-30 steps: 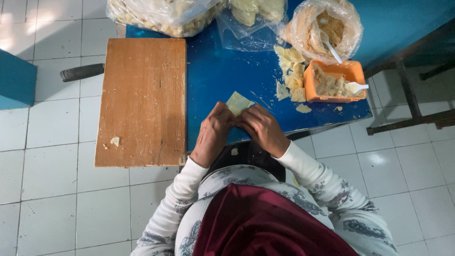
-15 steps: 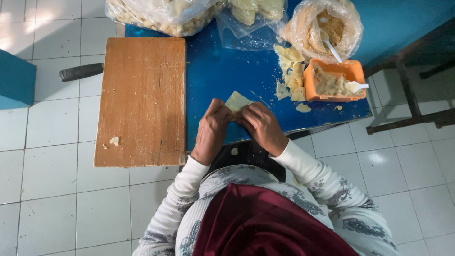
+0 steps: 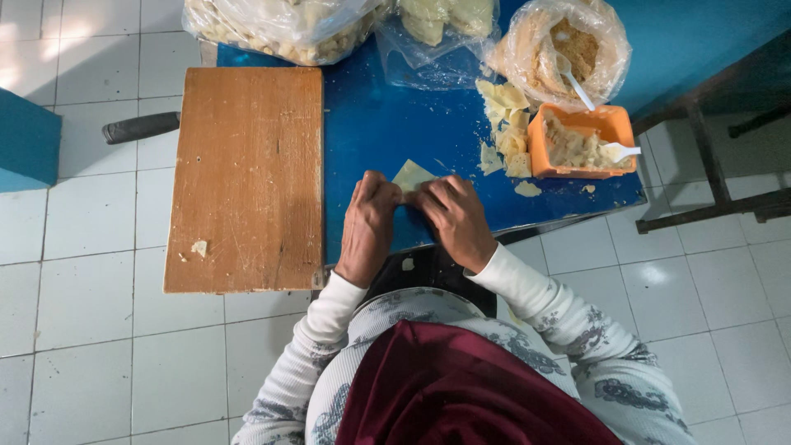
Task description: The person sits at a blue table and folds thin dough sheets by hand, pressing and shaping them into rolled pieces. They place the finished rolled dough pieces into a plastic bag of similar rolls and occasionally use a spoon to scoop material from an orange container.
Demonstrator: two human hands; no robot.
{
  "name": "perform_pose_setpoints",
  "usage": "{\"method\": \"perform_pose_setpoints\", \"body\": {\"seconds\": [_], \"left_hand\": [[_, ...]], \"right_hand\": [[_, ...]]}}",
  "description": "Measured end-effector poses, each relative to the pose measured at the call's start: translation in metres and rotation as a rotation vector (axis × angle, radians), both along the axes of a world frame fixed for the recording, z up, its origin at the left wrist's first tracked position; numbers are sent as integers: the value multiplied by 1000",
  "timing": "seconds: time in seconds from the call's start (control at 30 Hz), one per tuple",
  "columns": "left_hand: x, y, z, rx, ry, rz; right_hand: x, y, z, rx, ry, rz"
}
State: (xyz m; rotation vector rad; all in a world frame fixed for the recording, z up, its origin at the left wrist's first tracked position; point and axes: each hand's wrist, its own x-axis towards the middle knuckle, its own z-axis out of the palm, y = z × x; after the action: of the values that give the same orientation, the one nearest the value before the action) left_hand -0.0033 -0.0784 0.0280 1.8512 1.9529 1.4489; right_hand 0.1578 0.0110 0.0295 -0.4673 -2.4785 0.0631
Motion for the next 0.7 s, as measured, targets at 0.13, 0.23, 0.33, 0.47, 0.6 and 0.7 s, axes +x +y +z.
{"method": "perform_pose_setpoints", "body": {"seconds": [0.13, 0.23, 0.33, 0.47, 0.6, 0.7], "left_hand": [[2, 0, 1, 47, 51, 35], [2, 4, 0, -9, 76, 62], [0, 12, -2, -17, 60, 71], [1, 19, -5, -5, 69, 104], [2, 12, -7, -18, 103, 181], [3, 7, -7, -43, 120, 232]], "right_hand": [[-4, 3, 0, 0, -8, -13], [-3, 4, 2, -54, -6, -18], [-1, 4, 4, -88, -5, -37], [-2, 2, 3, -107, 4, -22], [-6, 7, 0, -103, -10, -30], [-9, 13, -5, -51, -26, -33]]}}
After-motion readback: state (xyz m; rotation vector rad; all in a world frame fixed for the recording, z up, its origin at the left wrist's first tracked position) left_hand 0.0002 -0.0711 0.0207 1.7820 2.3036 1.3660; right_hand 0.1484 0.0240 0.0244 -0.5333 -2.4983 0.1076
